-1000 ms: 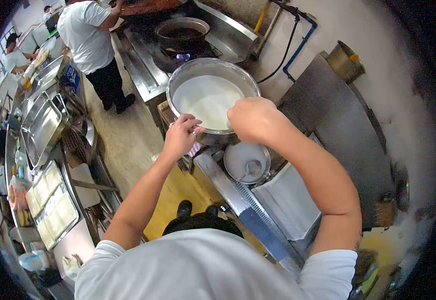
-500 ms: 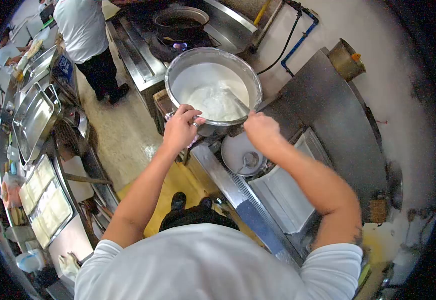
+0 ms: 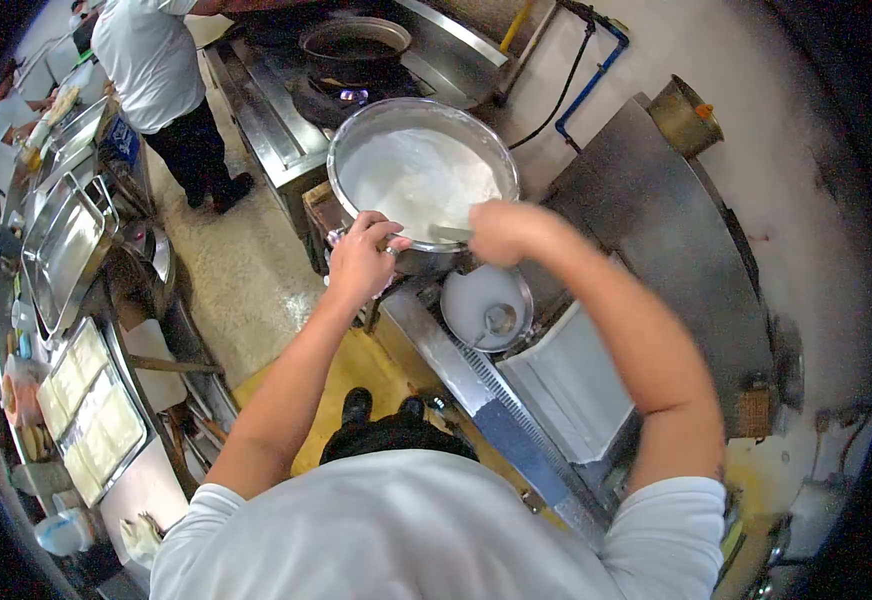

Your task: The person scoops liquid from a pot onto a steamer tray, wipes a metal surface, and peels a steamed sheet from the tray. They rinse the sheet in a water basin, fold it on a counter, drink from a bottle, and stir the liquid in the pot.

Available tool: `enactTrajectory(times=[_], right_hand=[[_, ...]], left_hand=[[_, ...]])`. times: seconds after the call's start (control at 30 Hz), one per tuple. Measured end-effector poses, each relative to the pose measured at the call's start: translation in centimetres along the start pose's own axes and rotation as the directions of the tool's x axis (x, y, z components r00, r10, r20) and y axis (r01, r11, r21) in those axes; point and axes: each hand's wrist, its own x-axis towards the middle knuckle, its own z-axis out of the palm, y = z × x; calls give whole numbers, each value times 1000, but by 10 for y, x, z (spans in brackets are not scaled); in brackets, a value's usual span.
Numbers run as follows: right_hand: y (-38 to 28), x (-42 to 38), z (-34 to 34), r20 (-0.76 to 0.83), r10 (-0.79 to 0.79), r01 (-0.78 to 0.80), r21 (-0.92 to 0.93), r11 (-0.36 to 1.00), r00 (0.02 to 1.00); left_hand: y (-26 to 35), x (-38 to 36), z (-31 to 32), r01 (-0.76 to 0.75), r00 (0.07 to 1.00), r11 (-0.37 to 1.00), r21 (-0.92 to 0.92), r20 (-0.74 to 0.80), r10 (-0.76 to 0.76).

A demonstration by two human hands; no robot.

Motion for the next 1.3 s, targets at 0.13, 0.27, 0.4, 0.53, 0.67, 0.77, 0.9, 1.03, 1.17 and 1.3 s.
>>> enactTrajectory(times=[0.13,0.27,0.4,0.53,0.67,0.77,0.9,1.03,1.17,1.3], right_hand=[[-55,-11,53,-321,140,-181,-104,978,937],[-31,-15,73,-378,195,-275,-169,946,905],[-2,-34,16,-97,134,-146,-134,980,986],[1,-19,-66,375,281,-281,-56,958,883],[-9,-22,-74,364,222,-309,203,929,905],[-19,3,-9,125,154,-169,112,979,980],[-68,-5,38,-240,235,-247,-24,969,942],[-42,-1,77,-329,318,-367,-95,925,889],[-19,-16,9,66,243,-230,-157,960,968],[1,-8,-47,382,292,-380,182,907,877]], left_hand=[[-3,0,3,-3,1000,1000,-14,-8,2],[-1,0,1,-1,1000,1000,0,2,1],[0,0,0,4,1000,1000,10,15,-4],[-2,1,1,-2,1000,1000,20,15,2],[-5,2,1,-15,1000,1000,5,14,15],[-5,3,-1,-42,999,999,-13,5,42],[-8,5,-2,-85,996,996,-11,-15,85],[-1,3,-6,-21,999,1000,5,46,20],[-3,2,-2,-8,999,1000,20,39,7],[1,2,-2,1,999,999,36,37,-3]])
